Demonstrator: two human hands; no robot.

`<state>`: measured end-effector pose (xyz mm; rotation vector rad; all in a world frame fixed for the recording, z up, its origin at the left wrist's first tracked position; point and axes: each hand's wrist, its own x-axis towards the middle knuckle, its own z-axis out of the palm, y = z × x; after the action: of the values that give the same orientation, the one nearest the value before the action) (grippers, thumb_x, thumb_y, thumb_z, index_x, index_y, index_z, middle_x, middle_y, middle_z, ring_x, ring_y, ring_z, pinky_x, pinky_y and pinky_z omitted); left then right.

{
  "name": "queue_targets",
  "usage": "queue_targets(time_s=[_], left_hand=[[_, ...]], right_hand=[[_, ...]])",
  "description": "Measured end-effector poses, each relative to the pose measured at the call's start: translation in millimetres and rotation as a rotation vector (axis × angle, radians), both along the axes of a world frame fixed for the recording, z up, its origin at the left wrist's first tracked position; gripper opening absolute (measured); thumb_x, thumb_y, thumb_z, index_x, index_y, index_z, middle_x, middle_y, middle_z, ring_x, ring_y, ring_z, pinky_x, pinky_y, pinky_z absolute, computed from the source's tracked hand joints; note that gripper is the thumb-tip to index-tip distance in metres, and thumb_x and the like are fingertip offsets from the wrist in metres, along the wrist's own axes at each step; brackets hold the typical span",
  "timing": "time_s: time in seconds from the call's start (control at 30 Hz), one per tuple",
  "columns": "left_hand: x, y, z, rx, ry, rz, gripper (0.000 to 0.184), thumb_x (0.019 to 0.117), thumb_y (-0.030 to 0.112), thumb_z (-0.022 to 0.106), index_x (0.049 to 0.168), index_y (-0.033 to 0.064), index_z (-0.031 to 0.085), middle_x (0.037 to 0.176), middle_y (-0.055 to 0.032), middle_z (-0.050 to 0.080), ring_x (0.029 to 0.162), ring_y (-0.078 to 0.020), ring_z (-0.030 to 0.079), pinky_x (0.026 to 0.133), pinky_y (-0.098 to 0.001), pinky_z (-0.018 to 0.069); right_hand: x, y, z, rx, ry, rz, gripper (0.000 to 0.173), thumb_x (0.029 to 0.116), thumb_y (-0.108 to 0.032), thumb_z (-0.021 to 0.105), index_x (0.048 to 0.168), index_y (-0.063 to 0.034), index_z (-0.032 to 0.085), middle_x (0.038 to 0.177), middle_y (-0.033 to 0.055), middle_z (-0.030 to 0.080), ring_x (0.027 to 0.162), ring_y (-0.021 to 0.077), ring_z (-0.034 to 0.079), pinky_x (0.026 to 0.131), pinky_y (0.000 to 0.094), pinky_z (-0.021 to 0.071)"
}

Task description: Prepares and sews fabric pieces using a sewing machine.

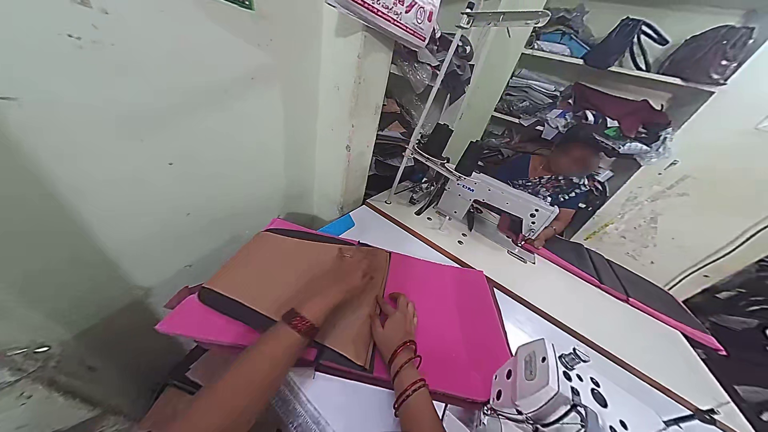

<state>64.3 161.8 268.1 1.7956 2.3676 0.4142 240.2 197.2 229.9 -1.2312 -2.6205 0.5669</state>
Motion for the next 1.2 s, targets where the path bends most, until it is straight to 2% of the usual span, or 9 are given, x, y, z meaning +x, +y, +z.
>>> queue_targets(time_s=[0.07, 0.13, 0.2, 0.33, 0.43, 0.67, 0.77, 0.97, 1.2], left_hand=[[24, 33, -5, -0.072, -0.026, -0.047, 0.06, 0.1097, 0.036, 0.038, 0.161, 0.007, 0.029, 0.169, -0.0157, 0.023, 0.157, -0.0403, 0.016, 0.122, -0.0669, 0.0079], [31, 55, -21, -0.082, -0.059, -0.019, 0.054, 0.11, 0.032, 0.037, 0.158, 0.0082, 0.037, 0.17, -0.0141, 0.023, 0.157, -0.0397, 0.015, 0.121, -0.0699, 0.007], [32, 59, -29, -0.101, -0.063, 0.009, 0.051, 0.1106, 0.031, 0.033, 0.157, 0.0104, 0.041, 0.17, -0.0108, 0.023, 0.157, -0.0359, 0.017, 0.122, -0.069, 0.0058], [26, 58, -38, -0.054, -0.08, 0.008, 0.057, 0.1095, 0.031, 0.039, 0.158, 0.0015, 0.034, 0.169, -0.0146, 0.025, 0.158, -0.0309, 0.018, 0.127, -0.0557, 0.0069], [24, 60, -38, -0.062, -0.094, 0.011, 0.057, 0.1099, 0.031, 0.039, 0.158, 0.0025, 0.034, 0.168, -0.0136, 0.027, 0.157, -0.0299, 0.02, 0.127, -0.0508, 0.0106], [24, 61, -40, -0.047, -0.059, 0.001, 0.053, 0.1104, 0.028, 0.034, 0.158, 0.0045, 0.036, 0.167, -0.0111, 0.031, 0.157, -0.0298, 0.022, 0.127, -0.0522, 0.0096], [23, 62, -43, -0.018, -0.057, 0.006, 0.05, 0.1105, 0.022, 0.03, 0.158, 0.0053, 0.038, 0.166, -0.0114, 0.033, 0.156, -0.0307, 0.024, 0.127, -0.0536, 0.0105], [24, 63, -45, 0.008, -0.045, 0.028, 0.048, 0.1089, 0.015, 0.033, 0.154, 0.0054, 0.044, 0.165, -0.0088, 0.037, 0.155, -0.0295, 0.028, 0.126, -0.0533, 0.015], [26, 60, -39, -0.02, -0.039, 0.053, 0.048, 0.1086, 0.017, 0.034, 0.156, 0.0088, 0.043, 0.166, -0.0068, 0.035, 0.155, -0.029, 0.027, 0.126, -0.0562, 0.0121]], right_hand=[[1, 0, 0, -0.008, 0.011, -0.008, 0.043, 0.0967, -0.035, 0.06, 0.137, -0.023, 0.069, 0.153, 0.0121, 0.05, 0.142, 0.0357, 0.043, 0.119, 0.055, 0.0282], [1, 1, 1, -0.011, 0.009, -0.003, 0.041, 0.0972, -0.035, 0.059, 0.134, -0.021, 0.07, 0.153, 0.0119, 0.05, 0.142, 0.0353, 0.042, 0.119, 0.0551, 0.0283], [2, 3, 0, -0.011, -0.007, 0.008, 0.041, 0.0984, -0.036, 0.056, 0.134, -0.0207, 0.071, 0.153, 0.0114, 0.05, 0.143, 0.0348, 0.042, 0.119, 0.0546, 0.0279], [2, 2, -2, -0.014, 0.027, 0.011, 0.041, 0.0989, -0.036, 0.056, 0.134, -0.0206, 0.07, 0.153, 0.0104, 0.051, 0.143, 0.0341, 0.041, 0.121, 0.0544, 0.0243], [2, 3, -4, -0.005, 0.042, 0.009, 0.043, 0.0981, -0.037, 0.056, 0.135, -0.0212, 0.07, 0.153, 0.0114, 0.051, 0.143, 0.0345, 0.042, 0.121, 0.0548, 0.0242], [3, 2, -2, -0.024, 0.019, 0.018, 0.044, 0.0993, -0.037, 0.054, 0.138, -0.0207, 0.067, 0.154, 0.0119, 0.049, 0.145, 0.0341, 0.04, 0.122, 0.0553, 0.0228], [3, 2, -2, -0.029, 0.024, 0.02, 0.044, 0.1002, -0.036, 0.054, 0.139, -0.0204, 0.066, 0.154, 0.0118, 0.05, 0.145, 0.0344, 0.041, 0.122, 0.0554, 0.0244], [7, 1, 2, -0.042, 0.067, 0.002, 0.039, 0.1016, -0.026, 0.053, 0.137, -0.0195, 0.068, 0.152, 0.0101, 0.053, 0.142, 0.0316, 0.045, 0.121, 0.052, 0.0279], [4, -2, 3, -0.022, 0.037, -0.004, 0.039, 0.1024, -0.024, 0.051, 0.137, -0.0189, 0.068, 0.153, 0.011, 0.052, 0.141, 0.032, 0.045, 0.12, 0.0521, 0.0297]])
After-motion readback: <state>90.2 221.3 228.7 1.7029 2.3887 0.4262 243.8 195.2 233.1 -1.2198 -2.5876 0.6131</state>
